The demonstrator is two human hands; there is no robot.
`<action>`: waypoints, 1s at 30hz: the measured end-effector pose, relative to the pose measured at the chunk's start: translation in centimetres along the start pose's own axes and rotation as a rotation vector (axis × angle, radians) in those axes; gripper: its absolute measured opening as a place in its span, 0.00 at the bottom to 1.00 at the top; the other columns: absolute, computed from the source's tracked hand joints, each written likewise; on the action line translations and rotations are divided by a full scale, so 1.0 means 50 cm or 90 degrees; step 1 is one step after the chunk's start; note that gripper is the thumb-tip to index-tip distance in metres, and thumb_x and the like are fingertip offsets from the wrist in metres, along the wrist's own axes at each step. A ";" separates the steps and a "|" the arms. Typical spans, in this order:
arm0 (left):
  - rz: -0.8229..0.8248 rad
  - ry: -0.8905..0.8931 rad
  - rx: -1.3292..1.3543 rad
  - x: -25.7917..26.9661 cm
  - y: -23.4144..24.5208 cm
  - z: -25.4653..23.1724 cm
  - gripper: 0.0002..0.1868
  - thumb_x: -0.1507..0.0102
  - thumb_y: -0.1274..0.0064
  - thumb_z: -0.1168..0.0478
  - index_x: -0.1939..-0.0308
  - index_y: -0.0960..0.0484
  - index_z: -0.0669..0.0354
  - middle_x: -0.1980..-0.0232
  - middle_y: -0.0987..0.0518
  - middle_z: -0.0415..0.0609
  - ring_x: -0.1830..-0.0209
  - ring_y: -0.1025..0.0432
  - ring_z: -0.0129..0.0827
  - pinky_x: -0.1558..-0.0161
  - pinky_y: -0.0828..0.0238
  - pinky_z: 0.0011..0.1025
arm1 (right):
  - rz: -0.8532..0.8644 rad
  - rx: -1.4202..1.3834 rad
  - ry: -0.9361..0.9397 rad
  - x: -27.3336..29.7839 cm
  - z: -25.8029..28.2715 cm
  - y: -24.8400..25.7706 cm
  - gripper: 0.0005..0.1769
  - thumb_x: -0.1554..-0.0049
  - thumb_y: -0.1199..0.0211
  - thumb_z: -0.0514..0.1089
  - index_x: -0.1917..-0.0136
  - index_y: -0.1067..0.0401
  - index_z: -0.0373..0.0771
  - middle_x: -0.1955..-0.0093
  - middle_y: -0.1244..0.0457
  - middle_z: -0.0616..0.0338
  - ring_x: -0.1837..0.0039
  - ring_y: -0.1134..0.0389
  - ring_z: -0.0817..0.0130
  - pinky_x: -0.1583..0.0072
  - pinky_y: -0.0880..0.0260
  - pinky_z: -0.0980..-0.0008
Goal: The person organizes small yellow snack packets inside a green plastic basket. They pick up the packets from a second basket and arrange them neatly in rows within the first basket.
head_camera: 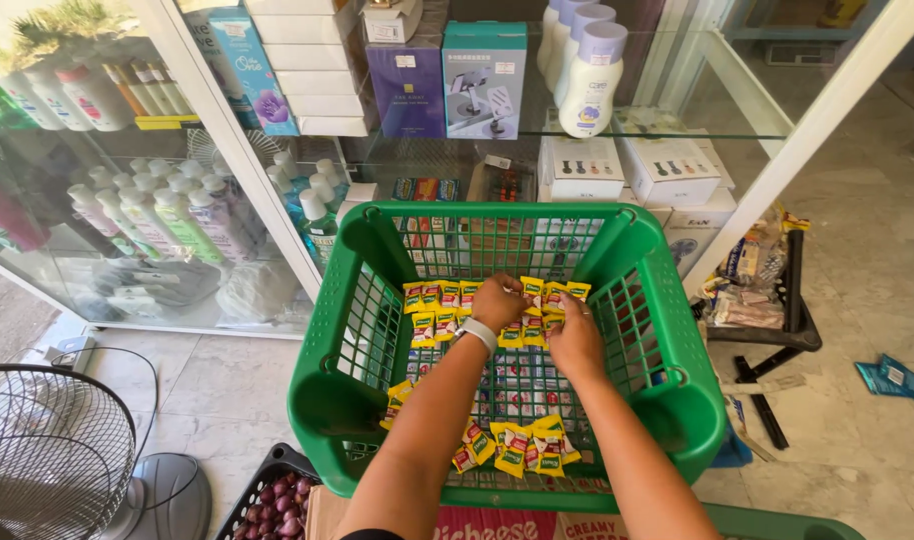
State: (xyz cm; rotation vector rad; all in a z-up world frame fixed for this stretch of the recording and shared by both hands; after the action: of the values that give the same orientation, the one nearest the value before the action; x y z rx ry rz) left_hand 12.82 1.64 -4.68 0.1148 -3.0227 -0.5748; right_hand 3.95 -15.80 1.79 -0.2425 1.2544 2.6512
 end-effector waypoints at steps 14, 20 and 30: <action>-0.097 -0.050 -0.171 0.017 0.002 -0.021 0.16 0.48 0.30 0.50 0.62 0.15 0.52 0.60 0.14 0.50 0.57 0.19 0.48 0.55 0.22 0.43 | 0.147 0.267 0.051 -0.045 -0.018 -0.106 0.41 0.39 0.43 0.55 0.21 0.49 0.33 0.16 0.57 0.48 0.16 0.59 0.48 0.22 0.53 0.51; -0.075 -0.037 -0.217 0.020 -0.007 -0.033 0.16 0.44 0.35 0.48 0.63 0.15 0.56 0.61 0.14 0.52 0.57 0.19 0.49 0.53 0.23 0.44 | 0.162 0.277 0.083 -0.038 -0.003 -0.094 0.33 0.37 0.50 0.46 0.21 0.49 0.37 0.15 0.58 0.53 0.15 0.60 0.51 0.22 0.53 0.50; -0.059 -0.045 -0.315 0.046 -0.004 -0.066 0.19 0.40 0.38 0.46 0.59 0.16 0.60 0.59 0.16 0.60 0.56 0.20 0.54 0.52 0.22 0.47 | 0.203 0.293 0.065 -0.042 0.005 -0.093 0.36 0.40 0.49 0.41 0.20 0.50 0.38 0.14 0.60 0.56 0.15 0.61 0.56 0.22 0.52 0.51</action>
State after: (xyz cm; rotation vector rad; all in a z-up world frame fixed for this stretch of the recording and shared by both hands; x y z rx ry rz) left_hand 10.80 0.05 -1.57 0.2114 -2.8447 -1.3337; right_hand 7.14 -12.92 -1.03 -0.1116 2.0377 2.5140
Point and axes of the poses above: each hand's wrist, its own x-axis away from the middle knuckle, its own y-axis out of the back of the hand, z = x × y, the point moved 9 cm from there along -x, towards the middle knuckle
